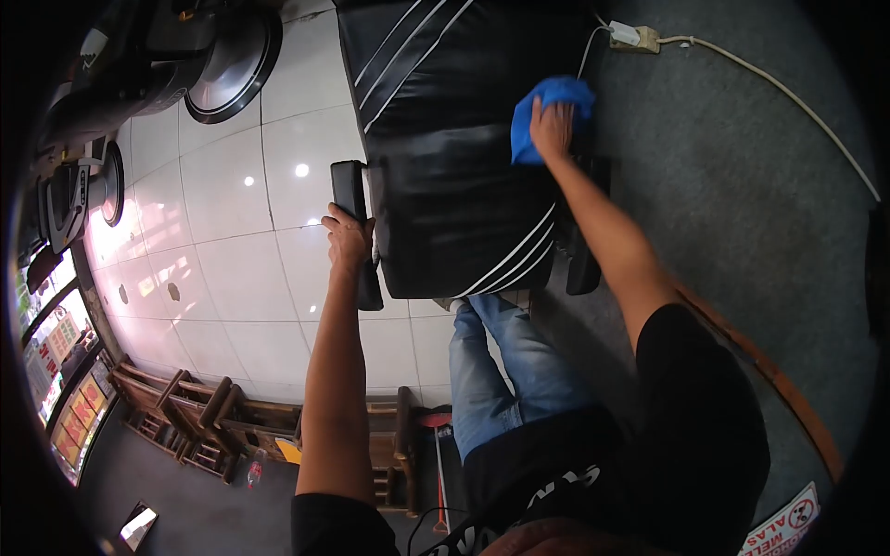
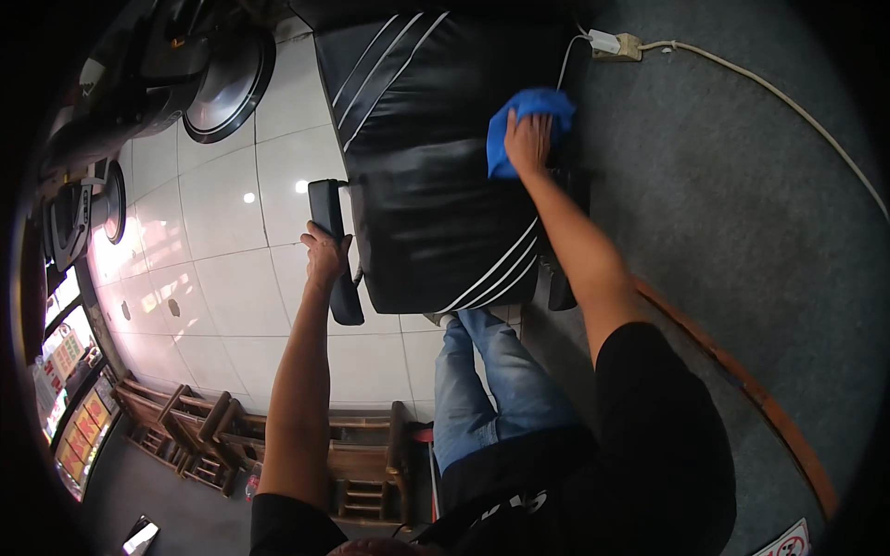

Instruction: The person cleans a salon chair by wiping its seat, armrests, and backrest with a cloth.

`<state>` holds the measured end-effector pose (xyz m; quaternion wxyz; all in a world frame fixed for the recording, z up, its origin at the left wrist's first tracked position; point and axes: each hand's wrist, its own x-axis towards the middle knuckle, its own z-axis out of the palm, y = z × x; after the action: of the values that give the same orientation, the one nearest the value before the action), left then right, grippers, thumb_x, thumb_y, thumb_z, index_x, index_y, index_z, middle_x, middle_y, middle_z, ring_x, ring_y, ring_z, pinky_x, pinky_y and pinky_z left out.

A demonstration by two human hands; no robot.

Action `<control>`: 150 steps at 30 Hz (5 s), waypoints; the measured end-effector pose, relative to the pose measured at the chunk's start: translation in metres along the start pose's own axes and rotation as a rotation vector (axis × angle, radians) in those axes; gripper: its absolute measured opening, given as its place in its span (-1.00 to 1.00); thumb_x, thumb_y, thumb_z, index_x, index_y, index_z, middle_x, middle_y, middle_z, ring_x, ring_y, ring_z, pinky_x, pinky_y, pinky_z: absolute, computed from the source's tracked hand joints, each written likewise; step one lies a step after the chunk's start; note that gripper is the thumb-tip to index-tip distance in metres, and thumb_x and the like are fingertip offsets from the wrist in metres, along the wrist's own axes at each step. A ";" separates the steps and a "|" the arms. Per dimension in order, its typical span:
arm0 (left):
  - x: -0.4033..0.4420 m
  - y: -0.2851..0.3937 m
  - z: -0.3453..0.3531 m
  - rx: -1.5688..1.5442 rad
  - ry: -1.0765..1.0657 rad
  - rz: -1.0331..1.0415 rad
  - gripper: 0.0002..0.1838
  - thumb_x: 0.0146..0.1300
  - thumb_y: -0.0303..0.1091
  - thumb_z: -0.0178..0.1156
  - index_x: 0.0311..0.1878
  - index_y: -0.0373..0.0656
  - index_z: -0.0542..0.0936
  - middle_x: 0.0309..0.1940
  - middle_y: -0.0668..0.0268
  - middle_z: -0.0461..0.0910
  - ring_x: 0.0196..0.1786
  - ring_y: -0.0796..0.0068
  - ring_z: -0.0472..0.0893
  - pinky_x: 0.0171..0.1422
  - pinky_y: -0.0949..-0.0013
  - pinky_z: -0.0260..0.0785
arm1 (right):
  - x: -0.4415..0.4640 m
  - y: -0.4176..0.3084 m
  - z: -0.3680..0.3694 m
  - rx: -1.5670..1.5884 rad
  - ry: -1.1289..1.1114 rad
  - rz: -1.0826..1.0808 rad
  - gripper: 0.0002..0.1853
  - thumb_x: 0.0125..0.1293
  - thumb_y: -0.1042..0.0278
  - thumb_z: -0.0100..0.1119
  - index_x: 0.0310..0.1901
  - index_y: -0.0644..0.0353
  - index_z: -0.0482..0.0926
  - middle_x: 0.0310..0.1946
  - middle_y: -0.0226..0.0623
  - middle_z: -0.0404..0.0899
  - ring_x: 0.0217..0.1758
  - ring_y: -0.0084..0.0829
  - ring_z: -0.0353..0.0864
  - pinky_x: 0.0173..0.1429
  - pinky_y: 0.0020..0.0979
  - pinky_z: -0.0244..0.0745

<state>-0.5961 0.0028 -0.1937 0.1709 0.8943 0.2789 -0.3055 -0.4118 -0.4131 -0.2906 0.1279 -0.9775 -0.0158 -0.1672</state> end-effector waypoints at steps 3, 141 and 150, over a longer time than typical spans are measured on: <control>0.000 0.004 -0.003 0.016 -0.030 -0.029 0.08 0.35 0.07 0.37 0.59 -0.25 -0.12 0.34 -0.15 0.24 0.29 -0.29 0.53 0.26 -0.22 0.51 | 0.107 0.012 0.021 -0.111 -0.076 0.030 -0.37 0.60 -0.11 -0.11 0.11 0.44 0.62 0.18 0.24 0.59 0.30 0.27 0.48 0.55 0.15 0.21; -0.020 -0.006 0.037 -0.143 0.578 0.266 -0.34 0.60 0.11 -0.07 0.37 -0.37 0.32 0.18 -0.04 0.43 0.24 -0.14 0.52 0.23 -0.02 0.46 | -0.275 -0.102 0.003 0.031 0.036 0.520 -0.54 0.40 0.49 0.06 0.31 0.38 0.50 0.36 0.13 0.48 0.64 0.18 0.17 0.66 0.26 -0.02; -0.023 -0.004 0.037 -0.079 0.580 0.272 -0.29 0.62 0.19 -0.16 0.36 -0.38 0.30 0.16 -0.08 0.41 0.17 -0.20 0.55 0.21 -0.09 0.46 | -0.446 -0.239 -0.062 0.477 -0.809 -0.192 -0.54 0.28 0.47 0.13 0.19 -0.07 0.70 0.57 -0.46 0.34 0.74 -0.24 0.03 0.77 0.06 -0.20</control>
<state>-0.6309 -0.0207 -0.2075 0.1578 0.9658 0.2057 -0.0011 -0.8705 -0.1924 -0.3232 0.3163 -0.9016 -0.1923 0.2239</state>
